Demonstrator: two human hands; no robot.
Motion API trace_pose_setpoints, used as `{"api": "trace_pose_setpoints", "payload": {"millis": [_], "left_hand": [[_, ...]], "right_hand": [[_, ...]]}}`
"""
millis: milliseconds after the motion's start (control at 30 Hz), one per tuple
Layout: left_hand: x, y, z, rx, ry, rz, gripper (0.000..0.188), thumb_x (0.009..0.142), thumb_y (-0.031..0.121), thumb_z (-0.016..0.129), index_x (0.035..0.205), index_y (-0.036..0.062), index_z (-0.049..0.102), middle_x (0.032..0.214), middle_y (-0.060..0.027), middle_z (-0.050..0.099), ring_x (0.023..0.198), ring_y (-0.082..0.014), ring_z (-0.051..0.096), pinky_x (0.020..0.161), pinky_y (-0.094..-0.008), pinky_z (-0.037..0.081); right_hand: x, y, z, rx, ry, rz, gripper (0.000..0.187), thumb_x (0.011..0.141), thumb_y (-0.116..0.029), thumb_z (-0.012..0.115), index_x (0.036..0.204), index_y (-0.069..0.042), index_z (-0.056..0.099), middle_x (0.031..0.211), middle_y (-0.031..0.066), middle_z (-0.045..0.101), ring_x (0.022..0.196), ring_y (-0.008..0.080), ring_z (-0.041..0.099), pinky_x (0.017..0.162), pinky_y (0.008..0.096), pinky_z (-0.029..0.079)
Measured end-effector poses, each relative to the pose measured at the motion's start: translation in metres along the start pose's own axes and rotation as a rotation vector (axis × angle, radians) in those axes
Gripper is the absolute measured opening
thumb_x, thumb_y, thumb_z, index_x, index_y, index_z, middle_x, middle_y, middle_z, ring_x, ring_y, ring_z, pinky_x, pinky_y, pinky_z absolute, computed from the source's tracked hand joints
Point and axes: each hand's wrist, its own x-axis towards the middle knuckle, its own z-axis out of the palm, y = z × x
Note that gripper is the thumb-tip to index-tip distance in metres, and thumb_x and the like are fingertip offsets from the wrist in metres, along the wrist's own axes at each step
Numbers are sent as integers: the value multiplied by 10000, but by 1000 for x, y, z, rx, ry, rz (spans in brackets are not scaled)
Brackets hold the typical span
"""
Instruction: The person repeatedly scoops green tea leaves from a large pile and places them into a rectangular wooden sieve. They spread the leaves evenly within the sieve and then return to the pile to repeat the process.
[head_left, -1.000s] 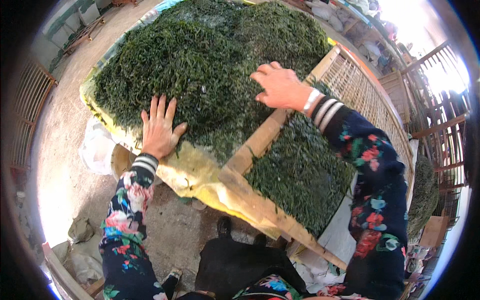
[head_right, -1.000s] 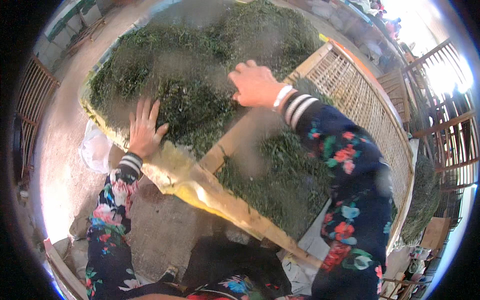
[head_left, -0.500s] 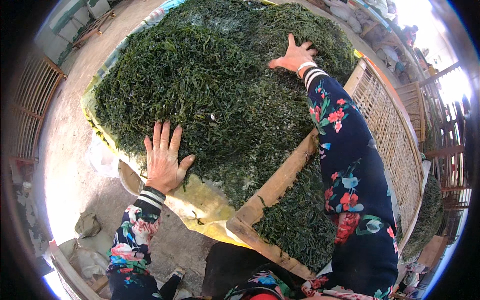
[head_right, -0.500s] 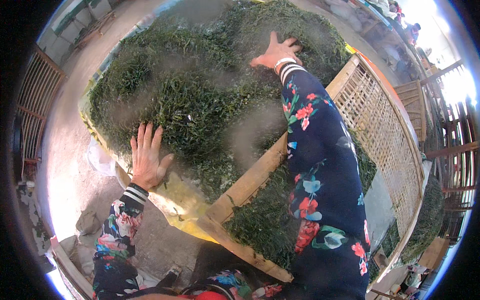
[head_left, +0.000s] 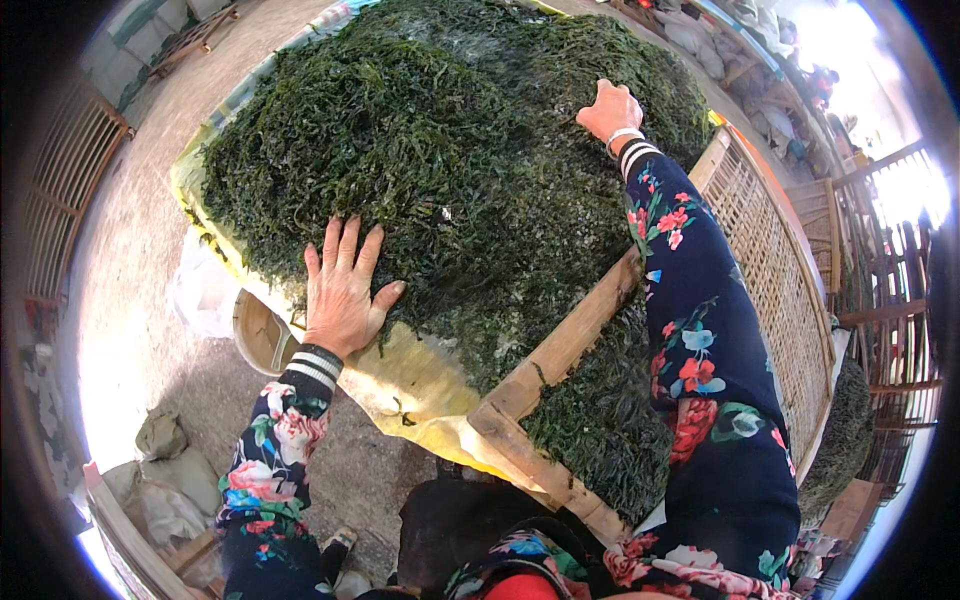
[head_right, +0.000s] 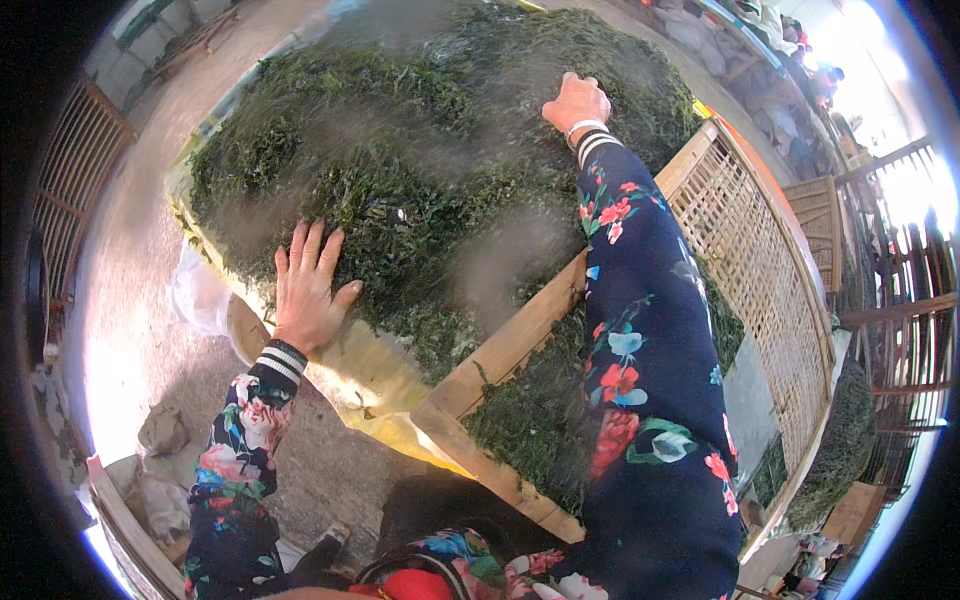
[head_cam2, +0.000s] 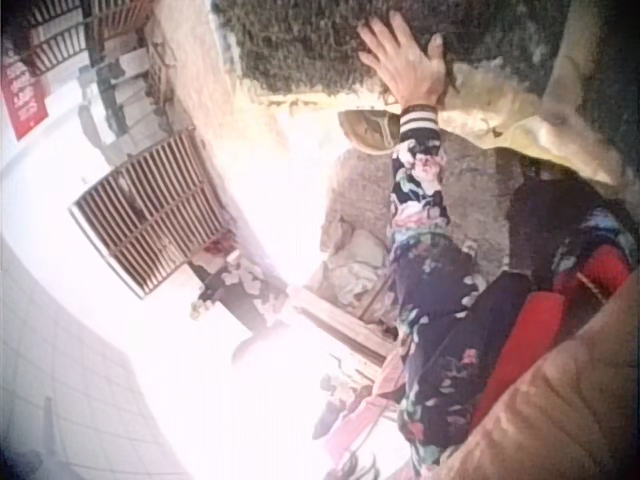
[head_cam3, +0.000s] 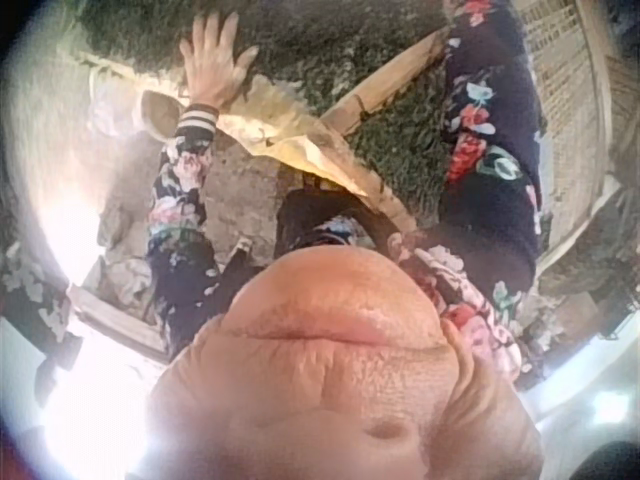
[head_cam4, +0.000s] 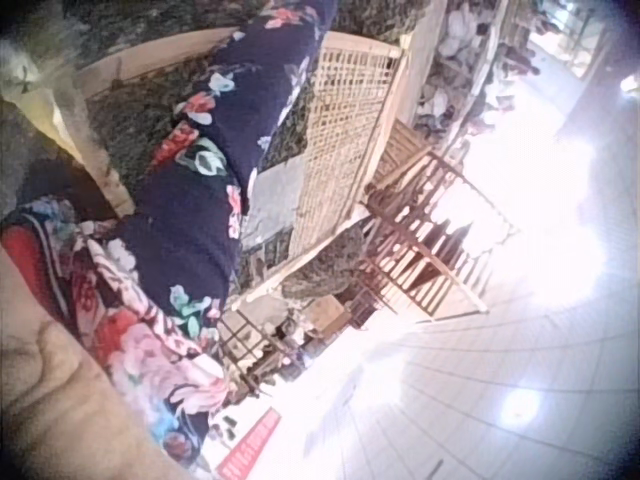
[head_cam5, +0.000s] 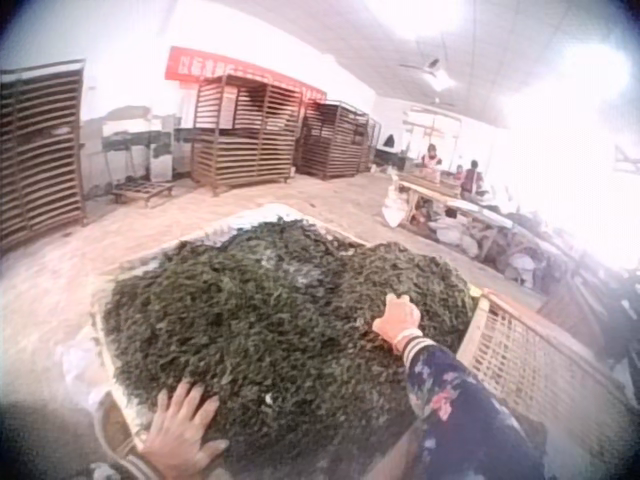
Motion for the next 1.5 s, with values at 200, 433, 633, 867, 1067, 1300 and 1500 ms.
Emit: {"api": "trace_pose_setpoints", "payload": {"millis": [200,433,633,867,1067,1300,1500], "left_hand": [[0,0,2,-14,35,15,767,925,482,629,1552,102,405,1619,-204,338,1519,-416,254,1180,-648,210],[0,-1,5,-14,68,23,734,950,523,602,1539,121,426,1609,-196,349,1521,-407,250,1173,-658,218],[0,-2,11,1,85,25,712,960,510,603,1542,137,432,1608,-177,363,1517,-397,262,1172,-653,227],[3,-5,14,18,116,59,707,952,495,626,1534,139,444,1599,-164,387,1512,-378,282,1168,-629,246],[3,-6,18,50,97,39,745,973,607,493,1543,129,437,1613,-162,378,1522,-374,273,1179,-613,233],[4,-3,17,22,124,31,690,944,496,630,1509,132,476,1588,-162,405,1505,-371,300,1157,-631,265],[6,5,11,29,82,13,703,954,496,615,1514,101,458,1591,-178,395,1509,-381,289,1164,-636,252]], "right_hand": [[1,21,5,74,18,-36,427,754,-252,670,1135,-67,721,1134,197,733,1094,388,692,942,480,550],[-15,21,-12,-55,-23,-287,342,799,-245,670,1081,-53,686,1045,210,742,1012,414,708,894,498,566],[-101,-5,-24,-164,-320,-573,820,823,-490,750,1488,-121,444,1288,272,618,1101,448,661,960,548,528],[-112,-35,-8,-205,-511,-602,953,737,-580,760,1545,-187,440,1466,231,474,1328,464,465,1047,535,480],[-83,33,-31,127,-716,-722,929,701,-537,845,1464,-123,515,1505,212,465,1369,426,462,1076,516,458],[-73,65,1,-44,-927,-272,1445,577,-730,861,1561,110,215,1552,337,387,1444,421,415,1184,445,362],[-86,48,3,296,-823,-259,1306,542,-454,946,1514,132,300,1418,322,550,1312,383,561,1096,393,451]]}}
